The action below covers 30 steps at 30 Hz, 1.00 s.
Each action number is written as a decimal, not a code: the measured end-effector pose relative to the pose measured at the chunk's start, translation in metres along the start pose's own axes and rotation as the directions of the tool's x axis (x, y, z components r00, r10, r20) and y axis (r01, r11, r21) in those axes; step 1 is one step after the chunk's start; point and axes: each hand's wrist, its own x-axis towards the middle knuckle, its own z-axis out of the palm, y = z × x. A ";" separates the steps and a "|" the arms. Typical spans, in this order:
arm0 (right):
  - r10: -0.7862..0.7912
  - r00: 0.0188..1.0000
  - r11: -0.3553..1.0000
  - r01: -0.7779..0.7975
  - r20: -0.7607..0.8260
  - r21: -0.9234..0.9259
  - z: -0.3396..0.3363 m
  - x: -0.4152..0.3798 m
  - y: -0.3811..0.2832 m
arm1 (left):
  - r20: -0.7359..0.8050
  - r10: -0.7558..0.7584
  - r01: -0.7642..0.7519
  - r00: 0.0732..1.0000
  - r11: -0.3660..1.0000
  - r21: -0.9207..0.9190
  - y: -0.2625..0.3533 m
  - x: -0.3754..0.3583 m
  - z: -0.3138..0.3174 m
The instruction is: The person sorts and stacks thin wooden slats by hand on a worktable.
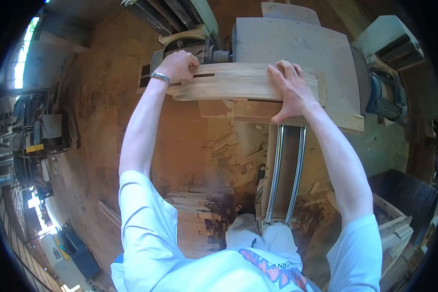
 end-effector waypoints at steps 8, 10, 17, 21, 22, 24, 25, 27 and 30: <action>-0.008 1.000 1.000 0.008 -0.030 -0.016 0.002 0.029 0.022 | -0.068 -0.028 0.033 0.997 0.997 0.076 -0.015 0.015 -0.020; -0.008 0.999 1.000 0.008 -0.035 -0.026 0.002 0.030 0.024 | -0.178 -0.020 0.029 0.984 0.998 0.051 -0.028 -0.002 -0.025; -0.015 0.998 1.000 0.016 -0.062 0.006 0.010 0.027 0.026 | -0.439 -0.241 0.158 0.866 0.963 -0.217 -0.005 -0.136 -0.080; 0.002 0.999 1.000 -0.003 -0.047 -0.015 0.008 0.018 0.019 | -0.313 -0.221 0.192 0.924 0.974 -0.119 0.018 -0.194 -0.076; 0.008 0.999 1.000 -0.009 -0.041 -0.008 0.008 0.016 0.017 | -0.219 -0.150 0.161 0.964 0.986 0.034 0.039 -0.195 -0.082; 0.022 0.999 1.000 -0.022 -0.024 -0.001 0.008 0.007 0.010 | -0.020 -0.123 0.125 0.992 0.982 0.141 0.066 -0.193 -0.069; 0.024 1.000 1.000 -0.024 -0.015 0.000 0.007 0.001 0.007 | 0.079 -0.066 0.051 0.995 0.981 0.187 0.076 -0.189 -0.062; 0.023 1.000 1.000 -0.023 -0.003 0.004 0.005 -0.012 -0.003 | 0.175 0.042 -0.078 0.984 0.975 0.209 0.090 -0.187 -0.041; 0.012 1.000 1.000 -0.012 0.004 0.014 0.007 -0.029 -0.014 | 0.228 0.096 -0.139 0.969 0.973 0.183 0.095 -0.187 -0.014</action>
